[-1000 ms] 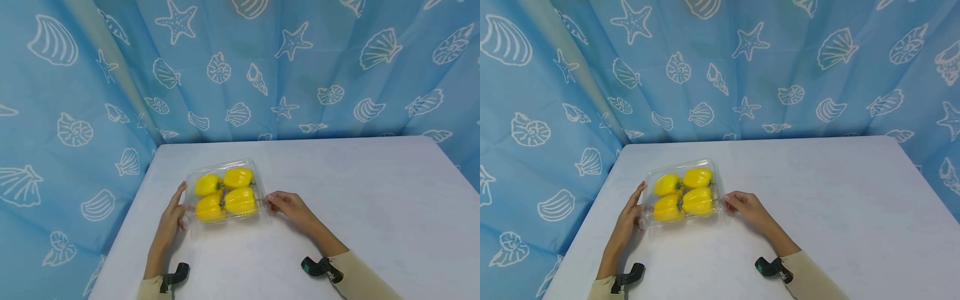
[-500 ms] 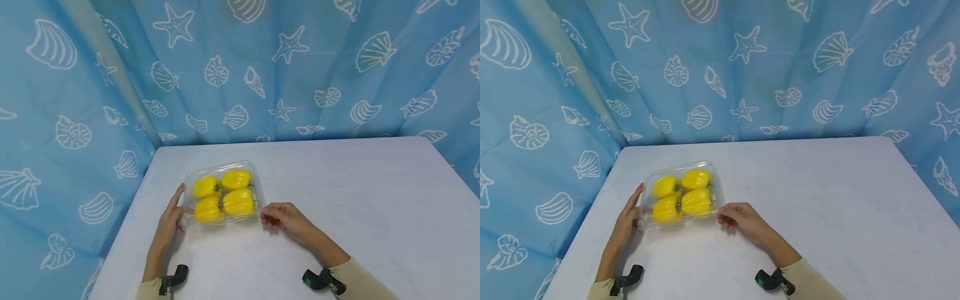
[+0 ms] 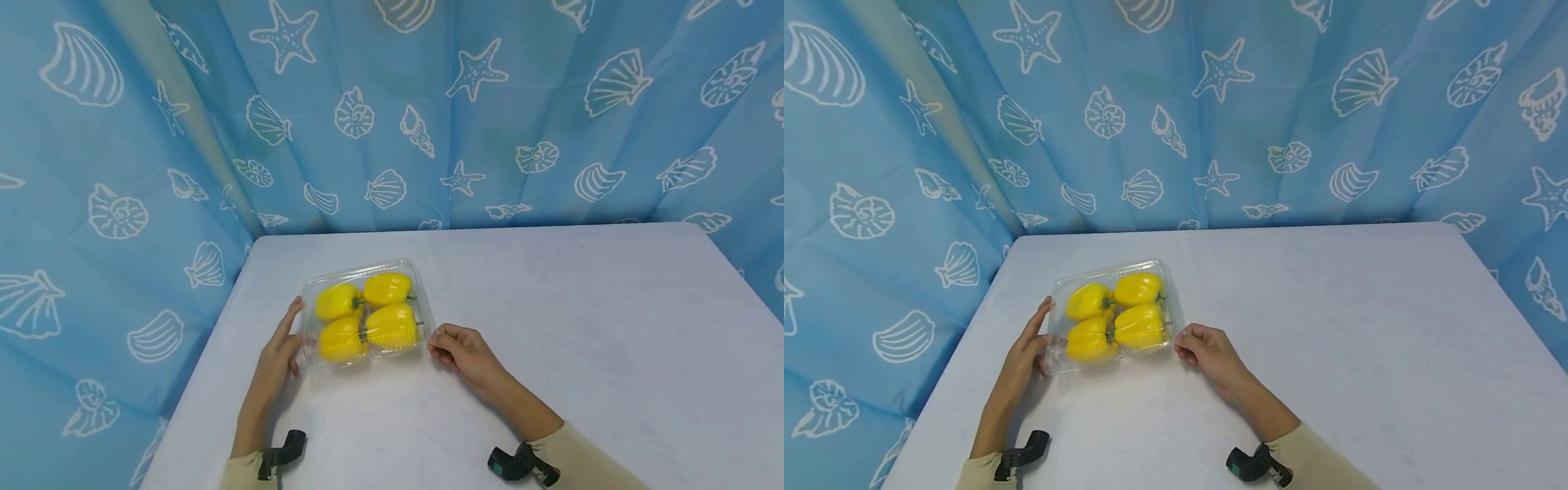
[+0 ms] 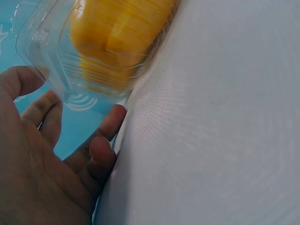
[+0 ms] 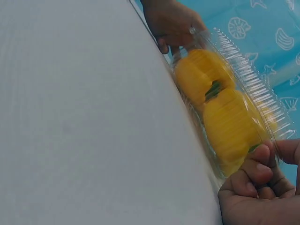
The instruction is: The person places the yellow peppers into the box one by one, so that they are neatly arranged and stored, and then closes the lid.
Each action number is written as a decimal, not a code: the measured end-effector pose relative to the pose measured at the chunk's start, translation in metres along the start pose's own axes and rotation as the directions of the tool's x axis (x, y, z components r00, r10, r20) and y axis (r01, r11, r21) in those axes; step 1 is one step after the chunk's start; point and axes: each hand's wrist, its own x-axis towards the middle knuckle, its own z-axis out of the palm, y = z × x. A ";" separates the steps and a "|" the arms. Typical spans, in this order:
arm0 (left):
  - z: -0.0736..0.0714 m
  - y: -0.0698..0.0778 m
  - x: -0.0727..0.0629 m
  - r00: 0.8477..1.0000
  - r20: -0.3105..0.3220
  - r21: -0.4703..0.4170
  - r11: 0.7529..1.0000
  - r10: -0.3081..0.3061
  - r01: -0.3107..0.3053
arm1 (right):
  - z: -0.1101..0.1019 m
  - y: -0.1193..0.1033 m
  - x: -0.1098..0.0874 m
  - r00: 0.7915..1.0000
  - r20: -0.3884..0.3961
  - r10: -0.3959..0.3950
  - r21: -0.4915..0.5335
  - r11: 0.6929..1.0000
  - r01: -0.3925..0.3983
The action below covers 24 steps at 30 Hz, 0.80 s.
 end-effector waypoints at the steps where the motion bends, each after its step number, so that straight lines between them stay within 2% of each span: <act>1: -0.001 0.000 0.000 1.000 0.001 0.005 1.000 0.003 -0.003 | 0.001 0.000 0.000 1.000 -0.009 0.002 -0.001 1.000 -0.002; 7: -0.003 0.001 -0.002 1.000 -0.006 0.008 1.000 0.023 -0.023 | 0.003 -0.002 0.000 1.000 -0.009 0.012 -0.001 1.000 -0.012; 11: -0.001 -0.002 -0.001 0.997 -0.067 -0.036 0.998 0.048 -0.051 | 0.003 -0.001 0.001 1.000 -0.004 0.007 0.019 1.000 -0.007; 14: 0.002 -0.003 -0.001 0.990 -0.132 -0.075 0.995 0.049 -0.059 | 0.001 0.001 0.001 0.999 -0.004 -0.038 -0.001 0.999 0.038; 16: 0.004 -0.002 -0.001 0.988 -0.152 -0.093 0.994 0.037 -0.052 | -0.002 0.003 0.002 0.994 0.006 -0.105 -0.058 0.993 0.105; 19: 0.005 -0.001 -0.001 0.989 -0.145 -0.073 0.997 -0.008 -0.002 | -0.007 0.004 0.005 0.977 0.027 -0.213 -0.185 0.959 0.214; 22: 0.006 0.000 -0.001 0.992 -0.121 -0.071 0.997 -0.027 0.018 | -0.014 0.003 0.010 0.959 0.062 -0.277 -0.330 0.901 0.281; 24: 0.006 0.000 -0.002 0.993 -0.112 -0.072 0.997 -0.038 0.030 | -0.018 -0.002 0.012 0.943 0.113 -0.313 -0.399 0.855 0.332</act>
